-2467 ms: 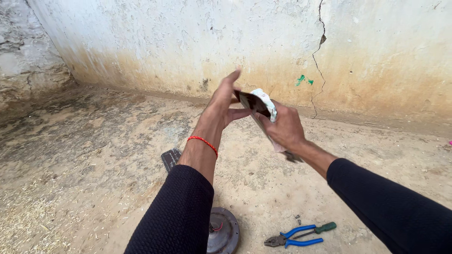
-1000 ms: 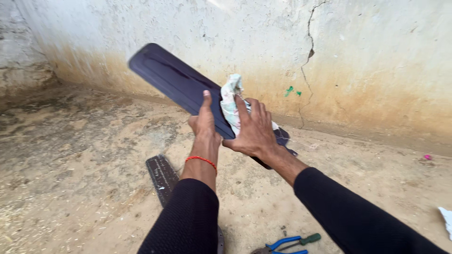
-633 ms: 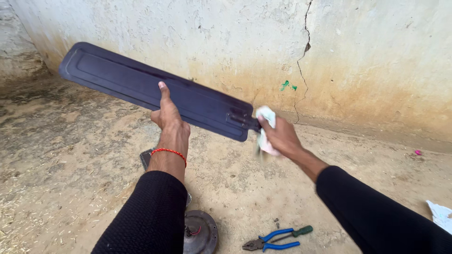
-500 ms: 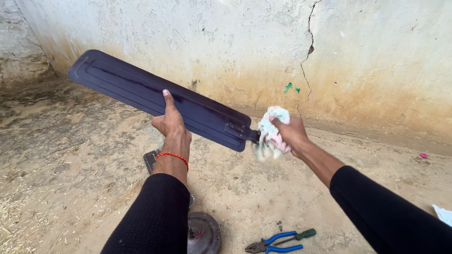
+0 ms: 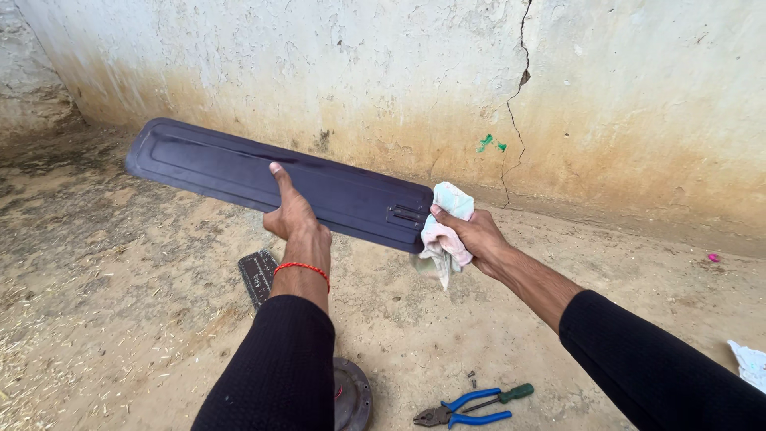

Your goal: The person works on a disassembled ceiling fan lying on the ground. They detach a fan blade from the motor hub, wipe each blade clean with a cloth, then use a screwdriver and pliers to loosen and work on fasteners at the central motor hub, repositioning the blades as they go.

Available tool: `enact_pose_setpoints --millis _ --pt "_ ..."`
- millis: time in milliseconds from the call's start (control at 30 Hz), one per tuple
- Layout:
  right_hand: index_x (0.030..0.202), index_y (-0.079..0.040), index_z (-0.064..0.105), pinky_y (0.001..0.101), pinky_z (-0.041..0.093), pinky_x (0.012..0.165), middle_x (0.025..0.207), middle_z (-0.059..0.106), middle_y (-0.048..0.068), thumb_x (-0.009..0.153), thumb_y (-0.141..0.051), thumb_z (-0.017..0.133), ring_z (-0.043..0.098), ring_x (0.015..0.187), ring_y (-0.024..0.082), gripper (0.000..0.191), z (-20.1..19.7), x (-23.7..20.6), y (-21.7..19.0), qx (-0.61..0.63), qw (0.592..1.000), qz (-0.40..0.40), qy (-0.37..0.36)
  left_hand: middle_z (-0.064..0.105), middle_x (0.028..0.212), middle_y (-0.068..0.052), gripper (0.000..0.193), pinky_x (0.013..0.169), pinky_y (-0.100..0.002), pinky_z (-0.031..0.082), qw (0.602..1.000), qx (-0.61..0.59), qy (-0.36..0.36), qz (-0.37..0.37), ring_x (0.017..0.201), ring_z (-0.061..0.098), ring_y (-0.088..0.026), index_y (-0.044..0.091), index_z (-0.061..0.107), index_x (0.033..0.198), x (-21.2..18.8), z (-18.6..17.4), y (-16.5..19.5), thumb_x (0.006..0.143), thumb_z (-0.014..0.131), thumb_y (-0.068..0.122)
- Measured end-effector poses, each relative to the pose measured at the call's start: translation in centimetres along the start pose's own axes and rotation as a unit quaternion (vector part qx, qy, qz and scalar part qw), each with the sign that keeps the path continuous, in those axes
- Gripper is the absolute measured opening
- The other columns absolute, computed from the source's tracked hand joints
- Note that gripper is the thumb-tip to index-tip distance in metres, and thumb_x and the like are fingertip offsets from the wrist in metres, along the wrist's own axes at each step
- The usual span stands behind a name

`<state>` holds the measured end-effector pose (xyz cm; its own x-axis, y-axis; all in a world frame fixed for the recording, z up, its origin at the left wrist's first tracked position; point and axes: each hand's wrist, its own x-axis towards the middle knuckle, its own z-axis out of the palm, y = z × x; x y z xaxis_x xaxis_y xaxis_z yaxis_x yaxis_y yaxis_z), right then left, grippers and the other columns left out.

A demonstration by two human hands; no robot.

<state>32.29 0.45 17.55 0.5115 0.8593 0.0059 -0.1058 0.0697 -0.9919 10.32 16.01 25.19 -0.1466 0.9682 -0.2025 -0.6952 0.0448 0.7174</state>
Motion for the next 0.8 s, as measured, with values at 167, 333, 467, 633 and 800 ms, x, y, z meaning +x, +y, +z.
enact_pose_setpoints --millis 167,333,467,633,800 --pt "0.101 0.008 0.073 0.0269 0.060 0.052 0.078 0.075 0.012 0.100 -0.037 0.071 0.071 0.062 0.016 0.045 -0.9 0.2 0.5 -0.087 0.995 -0.054 0.023 0.066 0.103 -0.018 0.070 0.072 -0.043 0.065 1.000 0.014 0.009 0.004 0.080 0.076 -0.025 -0.005 0.047 0.106 0.8 0.3 -0.4 0.079 0.081 0.050" --pt "0.116 -0.003 0.068 0.0370 0.060 0.054 0.082 0.078 0.012 0.094 -0.041 0.064 0.075 0.063 0.020 0.044 -4.5 1.1 3.2 -0.138 0.975 -0.040 0.168 0.077 0.097 -0.012 0.056 0.076 -0.038 0.065 0.994 0.035 -0.048 0.095 0.082 0.079 -0.023 0.000 0.070 0.103 2.7 -0.1 -1.1 0.075 0.081 0.047" --pt "0.133 0.009 0.055 0.0502 0.053 0.092 0.118 0.068 0.028 0.088 -0.054 0.075 0.063 0.106 0.038 0.081 -8.9 0.8 6.4 -0.348 0.912 0.052 0.209 0.080 0.100 -0.011 0.048 0.084 -0.039 0.061 0.952 0.215 -0.056 0.212 0.090 0.076 -0.025 0.003 0.073 0.105 5.0 -1.2 -0.9 0.083 0.080 0.045" --pt "0.152 0.008 0.028 0.0435 0.042 0.113 0.149 0.041 0.032 0.065 -0.062 0.097 0.045 0.137 0.041 0.131 -8.1 -1.7 11.1 -0.599 0.789 -0.059 0.122 0.076 0.102 -0.016 0.046 0.087 -0.044 0.057 0.876 0.356 -0.109 0.307 0.091 0.075 -0.028 -0.003 0.070 0.111 2.1 -1.1 -3.7 0.095 0.072 0.041" --pt "0.121 -0.009 0.073 0.0375 0.060 0.092 0.112 0.079 0.013 0.077 -0.040 0.079 0.077 0.104 0.025 0.054 -2.2 -4.7 16.2 -0.486 0.873 0.014 -0.052 0.077 0.099 -0.014 0.031 0.077 -0.047 0.057 0.697 0.512 -0.285 0.412 0.086 0.073 -0.032 0.016 0.062 0.135 -6.1 -0.6 -7.6 0.107 0.056 0.027"
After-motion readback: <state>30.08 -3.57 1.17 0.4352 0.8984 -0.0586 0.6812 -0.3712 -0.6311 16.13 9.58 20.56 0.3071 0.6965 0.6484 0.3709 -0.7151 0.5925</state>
